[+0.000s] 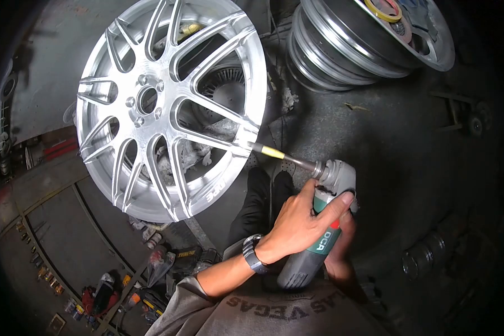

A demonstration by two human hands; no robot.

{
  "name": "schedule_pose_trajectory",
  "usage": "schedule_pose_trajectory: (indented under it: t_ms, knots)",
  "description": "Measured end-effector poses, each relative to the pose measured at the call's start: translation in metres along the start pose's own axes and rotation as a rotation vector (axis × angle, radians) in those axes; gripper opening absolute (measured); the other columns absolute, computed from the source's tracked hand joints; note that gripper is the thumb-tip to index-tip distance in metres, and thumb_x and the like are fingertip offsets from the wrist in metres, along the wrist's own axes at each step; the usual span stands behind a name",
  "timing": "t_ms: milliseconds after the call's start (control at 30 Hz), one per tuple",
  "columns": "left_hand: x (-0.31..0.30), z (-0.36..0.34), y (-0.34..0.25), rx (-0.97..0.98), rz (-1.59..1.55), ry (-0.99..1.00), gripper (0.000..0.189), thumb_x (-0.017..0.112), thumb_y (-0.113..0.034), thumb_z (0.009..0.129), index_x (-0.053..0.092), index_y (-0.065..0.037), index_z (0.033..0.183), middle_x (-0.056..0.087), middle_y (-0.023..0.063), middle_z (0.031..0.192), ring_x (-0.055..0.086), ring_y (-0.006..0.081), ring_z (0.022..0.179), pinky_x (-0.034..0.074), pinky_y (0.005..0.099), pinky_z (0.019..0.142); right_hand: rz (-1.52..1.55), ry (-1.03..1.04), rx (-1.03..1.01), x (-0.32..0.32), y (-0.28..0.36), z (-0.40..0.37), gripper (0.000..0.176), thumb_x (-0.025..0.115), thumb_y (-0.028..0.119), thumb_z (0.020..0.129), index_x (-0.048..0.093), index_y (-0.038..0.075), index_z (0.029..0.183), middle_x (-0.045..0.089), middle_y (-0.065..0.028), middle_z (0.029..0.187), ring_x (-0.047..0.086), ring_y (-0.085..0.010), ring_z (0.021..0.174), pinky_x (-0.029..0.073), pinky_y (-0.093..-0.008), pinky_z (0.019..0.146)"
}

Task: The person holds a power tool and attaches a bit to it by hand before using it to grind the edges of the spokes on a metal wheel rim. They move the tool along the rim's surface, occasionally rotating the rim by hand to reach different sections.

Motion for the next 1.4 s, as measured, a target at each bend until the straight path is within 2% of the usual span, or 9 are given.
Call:
schedule_pose_trajectory:
  t_ms: [67, 300, 367, 500, 567, 1000, 1067, 1133, 1400]
  knots:
    - [-0.002, 0.007, -0.012, 0.103, -0.043, -0.006, 0.081, 0.062, -0.056, 0.092, 0.051, 0.020, 0.117, 0.068, 0.0230, 0.069, 0.073, 0.0377, 0.075, 0.056, 0.0406, 0.068, 0.008, -0.013, -0.001, 0.008, 0.005, 0.003, 0.060, 0.050, 0.044, 0.100, 0.044, 0.001, 0.142, 0.056, -0.0105, 0.132, 0.058, -0.0210, 0.120, 0.047, -0.0371, 0.101]
    - [-0.002, -0.001, -0.005, 0.081, -0.056, 0.011, 0.081, 0.063, -0.058, 0.092, 0.051, 0.017, 0.121, 0.069, 0.0233, 0.070, 0.073, 0.0371, 0.073, 0.056, 0.0411, 0.069, -0.129, -0.044, 0.000, 0.002, 0.006, -0.008, 0.061, 0.048, 0.043, 0.101, 0.042, 0.001, 0.143, 0.055, -0.0110, 0.134, 0.057, -0.0222, 0.123, 0.045, -0.0378, 0.105]
    - [-0.001, -0.003, -0.002, 0.011, -0.038, 0.033, 0.064, 0.064, -0.050, 0.095, 0.056, 0.009, 0.119, 0.070, 0.0195, 0.080, 0.072, 0.0242, 0.076, 0.053, 0.0342, 0.069, -0.111, -0.018, -0.004, -0.001, 0.003, -0.006, 0.060, 0.047, 0.043, 0.101, 0.042, 0.000, 0.143, 0.055, -0.0111, 0.135, 0.057, -0.0221, 0.123, 0.045, -0.0378, 0.105]
    - [-0.004, 0.006, -0.011, 0.051, -0.030, 0.033, 0.064, 0.063, -0.050, 0.095, 0.056, 0.009, 0.118, 0.070, 0.0188, 0.079, 0.071, 0.0230, 0.075, 0.053, 0.0336, 0.069, 0.030, 0.090, -0.058, 0.014, 0.009, 0.002, 0.057, 0.046, 0.040, 0.102, 0.043, 0.000, 0.142, 0.055, -0.0114, 0.135, 0.057, -0.0215, 0.123, 0.046, -0.0374, 0.103]
    - [-0.005, 0.006, -0.012, 0.043, -0.040, 0.058, 0.076, 0.063, -0.053, 0.093, 0.051, 0.016, 0.121, 0.068, 0.0255, 0.072, 0.072, 0.0389, 0.072, 0.055, 0.0417, 0.066, -0.008, 0.006, -0.013, 0.009, 0.006, 0.001, 0.059, 0.048, 0.042, 0.101, 0.044, 0.000, 0.142, 0.057, -0.0114, 0.133, 0.058, -0.0214, 0.122, 0.046, -0.0370, 0.102]
    - [-0.003, 0.003, -0.004, 0.162, -0.055, 0.015, 0.080, 0.064, -0.053, 0.093, 0.049, 0.018, 0.125, 0.068, 0.0246, 0.072, 0.073, 0.0352, 0.069, 0.055, 0.0395, 0.064, -0.057, -0.007, -0.044, 0.007, 0.006, -0.005, 0.058, 0.050, 0.037, 0.101, 0.041, 0.000, 0.144, 0.054, -0.0113, 0.136, 0.056, -0.0213, 0.123, 0.045, -0.0371, 0.104]
    - [-0.002, -0.005, -0.001, 0.110, -0.098, 0.015, 0.057, 0.063, -0.045, 0.096, 0.057, 0.007, 0.118, 0.068, 0.0174, 0.079, 0.068, 0.0201, 0.074, 0.051, 0.0330, 0.067, -0.091, 0.015, -0.081, 0.007, 0.009, -0.009, 0.054, 0.046, 0.034, 0.103, 0.041, 0.000, 0.145, 0.055, -0.0112, 0.135, 0.057, -0.0205, 0.122, 0.046, -0.0365, 0.103]
    - [-0.001, -0.006, -0.003, 0.088, -0.114, 0.033, 0.055, 0.064, -0.043, 0.096, 0.056, 0.007, 0.118, 0.068, 0.0176, 0.079, 0.068, 0.0195, 0.074, 0.051, 0.0323, 0.066, -0.199, 0.025, -0.005, 0.009, 0.010, -0.011, 0.051, 0.033, 0.034, 0.107, 0.045, 0.001, 0.142, 0.057, -0.0105, 0.134, 0.057, -0.0204, 0.123, 0.044, -0.0372, 0.105]
    - [-0.010, 0.002, -0.021, 0.225, -0.107, 0.048, 0.047, 0.066, -0.034, 0.097, 0.055, 0.008, 0.116, 0.066, 0.0153, 0.073, 0.064, 0.0144, 0.066, 0.046, 0.0309, 0.058, -0.631, 0.144, -0.243, -0.007, 0.026, -0.016, 0.055, 0.035, 0.035, 0.104, 0.040, 0.000, 0.145, 0.053, -0.0131, 0.138, 0.055, -0.0241, 0.126, 0.041, -0.0399, 0.108]
Point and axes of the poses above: each hand's wrist, its own z-axis towards the middle knuckle, its own x-axis out of the palm, y = z × x, the point moved 7 cm from there along z, towards the middle knuckle
